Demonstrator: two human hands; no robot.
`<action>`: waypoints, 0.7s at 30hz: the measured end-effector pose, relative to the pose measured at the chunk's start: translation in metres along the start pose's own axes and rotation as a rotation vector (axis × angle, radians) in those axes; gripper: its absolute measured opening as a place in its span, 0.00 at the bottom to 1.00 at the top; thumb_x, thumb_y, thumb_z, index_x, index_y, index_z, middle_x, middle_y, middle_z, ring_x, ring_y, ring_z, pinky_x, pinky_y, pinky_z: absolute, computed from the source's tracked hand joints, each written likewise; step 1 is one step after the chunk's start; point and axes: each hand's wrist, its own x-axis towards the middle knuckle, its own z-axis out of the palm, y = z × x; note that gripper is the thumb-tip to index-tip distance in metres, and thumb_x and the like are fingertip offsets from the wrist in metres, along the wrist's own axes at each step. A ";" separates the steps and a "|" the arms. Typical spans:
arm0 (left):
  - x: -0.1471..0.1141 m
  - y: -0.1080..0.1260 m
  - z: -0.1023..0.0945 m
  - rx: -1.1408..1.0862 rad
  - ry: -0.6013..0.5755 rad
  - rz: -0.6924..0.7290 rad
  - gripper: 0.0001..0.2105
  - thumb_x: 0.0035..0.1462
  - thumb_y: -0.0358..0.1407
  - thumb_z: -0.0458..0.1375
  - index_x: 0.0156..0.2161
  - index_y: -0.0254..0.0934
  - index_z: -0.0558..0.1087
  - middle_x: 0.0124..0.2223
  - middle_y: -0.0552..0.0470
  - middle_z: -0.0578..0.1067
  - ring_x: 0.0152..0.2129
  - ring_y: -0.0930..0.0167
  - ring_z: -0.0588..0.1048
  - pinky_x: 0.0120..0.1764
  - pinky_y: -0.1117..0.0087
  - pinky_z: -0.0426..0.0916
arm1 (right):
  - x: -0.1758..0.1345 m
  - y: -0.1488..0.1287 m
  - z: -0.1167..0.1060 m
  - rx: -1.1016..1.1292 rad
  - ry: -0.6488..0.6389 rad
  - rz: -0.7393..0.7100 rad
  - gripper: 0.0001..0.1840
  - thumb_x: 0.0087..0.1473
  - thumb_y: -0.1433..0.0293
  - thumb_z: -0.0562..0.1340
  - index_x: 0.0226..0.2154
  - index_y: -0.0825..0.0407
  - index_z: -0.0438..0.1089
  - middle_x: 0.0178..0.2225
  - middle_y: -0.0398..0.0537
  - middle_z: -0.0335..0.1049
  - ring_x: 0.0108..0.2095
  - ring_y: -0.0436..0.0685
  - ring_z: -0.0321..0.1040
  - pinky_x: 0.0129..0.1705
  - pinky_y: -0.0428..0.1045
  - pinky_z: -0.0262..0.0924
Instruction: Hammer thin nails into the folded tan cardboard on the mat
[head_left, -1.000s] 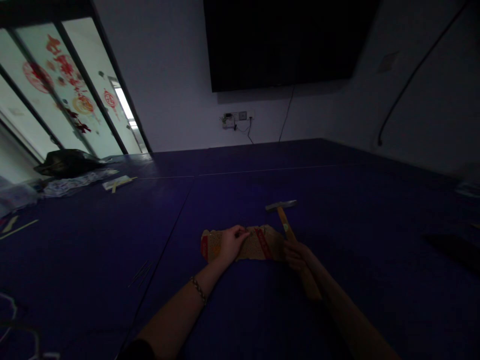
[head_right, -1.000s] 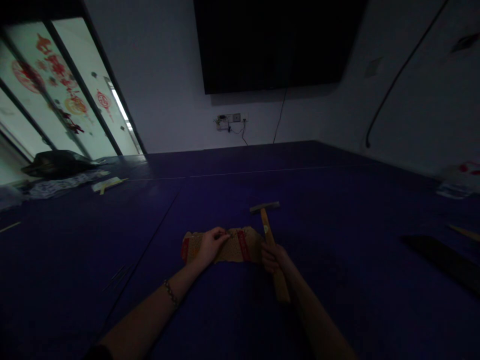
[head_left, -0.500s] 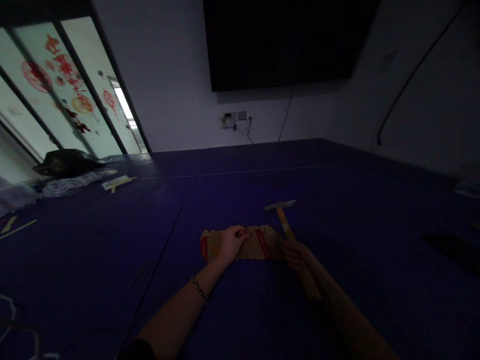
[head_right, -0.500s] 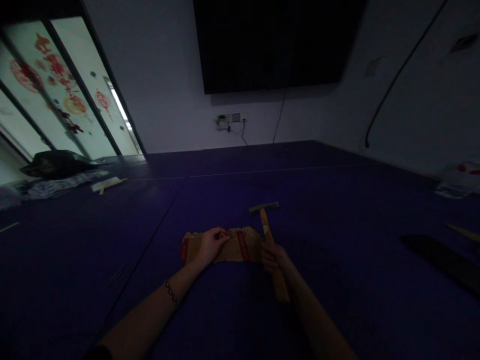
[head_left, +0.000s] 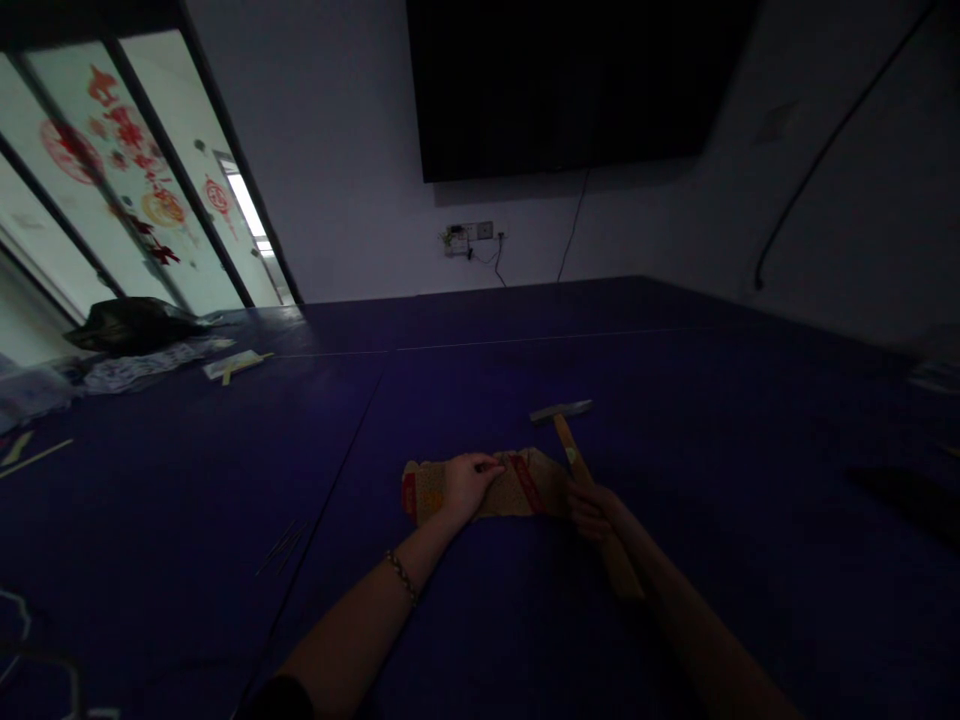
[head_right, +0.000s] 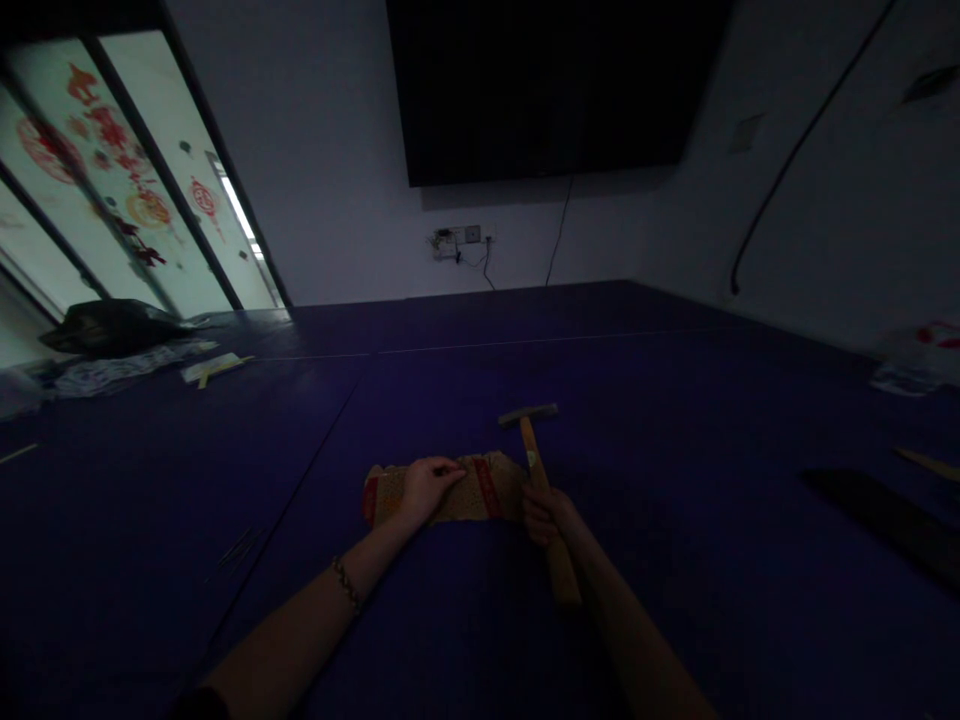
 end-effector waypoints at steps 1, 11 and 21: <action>0.000 0.000 0.000 0.003 -0.003 0.000 0.04 0.47 0.34 0.61 0.28 0.36 0.77 0.29 0.53 0.78 0.26 0.72 0.74 0.32 0.73 0.64 | 0.000 0.000 -0.001 0.001 -0.002 0.000 0.31 0.41 0.55 0.63 0.09 0.50 0.42 0.07 0.29 0.38 0.06 0.38 0.30 0.07 0.39 0.42; -0.002 -0.004 0.000 0.081 0.023 0.028 0.03 0.46 0.31 0.62 0.29 0.36 0.77 0.31 0.52 0.78 0.30 0.71 0.73 0.36 0.71 0.63 | 0.001 -0.001 -0.004 0.004 0.005 0.024 0.31 0.37 0.53 0.64 0.10 0.50 0.43 0.06 0.28 0.41 0.06 0.39 0.32 0.07 0.40 0.44; -0.002 -0.005 -0.007 0.182 0.006 0.059 0.01 0.45 0.31 0.63 0.26 0.36 0.77 0.30 0.50 0.78 0.31 0.68 0.73 0.38 0.68 0.62 | 0.000 -0.005 0.006 -0.037 0.085 0.062 0.35 0.29 0.49 0.66 0.08 0.51 0.41 0.05 0.29 0.38 0.05 0.38 0.34 0.06 0.40 0.43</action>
